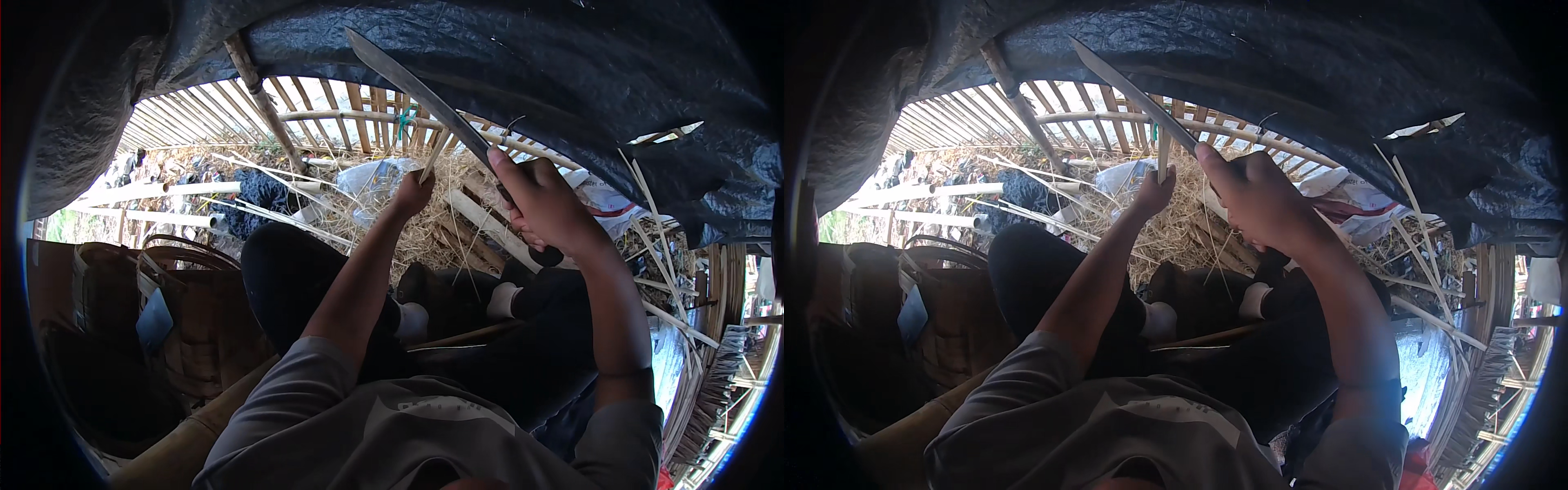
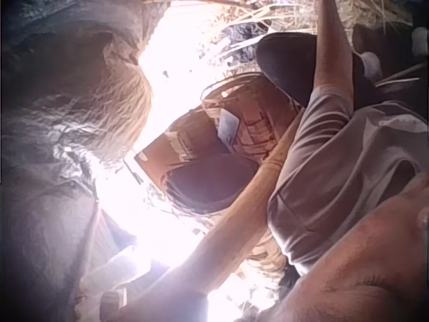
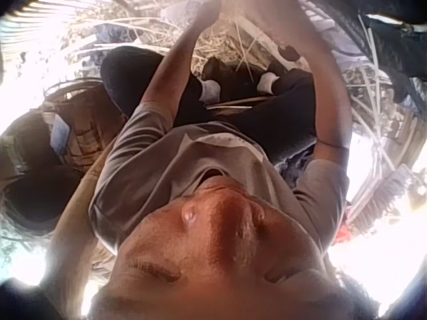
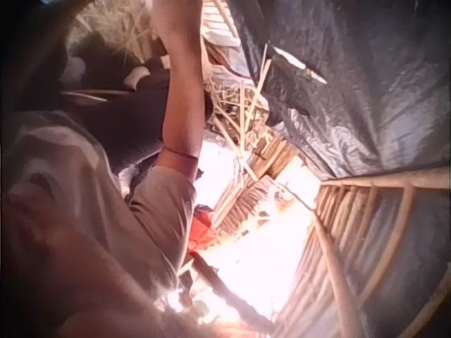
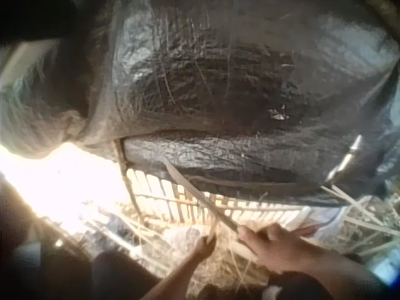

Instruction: The person shaves thin bamboo strips using a large knife while sitting. They hold the strip in one hand and draw the blade along it to remove shavings, thinning the material for further use.

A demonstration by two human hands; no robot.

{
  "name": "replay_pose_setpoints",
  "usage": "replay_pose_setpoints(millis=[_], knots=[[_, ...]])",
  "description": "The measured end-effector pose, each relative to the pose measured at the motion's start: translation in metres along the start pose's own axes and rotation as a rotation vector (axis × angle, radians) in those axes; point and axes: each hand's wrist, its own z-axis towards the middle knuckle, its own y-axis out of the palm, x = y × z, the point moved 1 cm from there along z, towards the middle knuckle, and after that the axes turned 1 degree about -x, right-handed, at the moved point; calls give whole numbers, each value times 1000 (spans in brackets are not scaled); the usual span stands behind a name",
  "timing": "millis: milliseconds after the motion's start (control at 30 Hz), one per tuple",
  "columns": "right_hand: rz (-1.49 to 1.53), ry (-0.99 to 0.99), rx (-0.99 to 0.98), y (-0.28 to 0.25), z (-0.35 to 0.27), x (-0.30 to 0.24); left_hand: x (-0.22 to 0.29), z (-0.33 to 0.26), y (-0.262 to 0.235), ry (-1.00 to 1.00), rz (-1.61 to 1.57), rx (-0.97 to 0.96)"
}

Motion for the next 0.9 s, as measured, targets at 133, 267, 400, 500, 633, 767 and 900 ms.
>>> replay_pose_setpoints(millis=[133,267,400,500,633,767,900], knots=[[-54,-29,42,-8,-1,-1,1,0,3,32,16,2],[-227,48,18,-14,6,11,0,6,-1,74,74,-74],[-300,-226,185,-16,-10,-11,16,-4,-12,637,-51,135],[-410,-313,273,-27,-11,-13,78,-26,-29,723,-346,665],[-480,-327,435,-31,13,8,225,-59,-81,930,-508,718],[-494,-391,477,-31,-1,22,360,-100,-108,1335,227,731],[-466,-397,389,-12,-12,13,352,-61,-78,1157,642,387]])
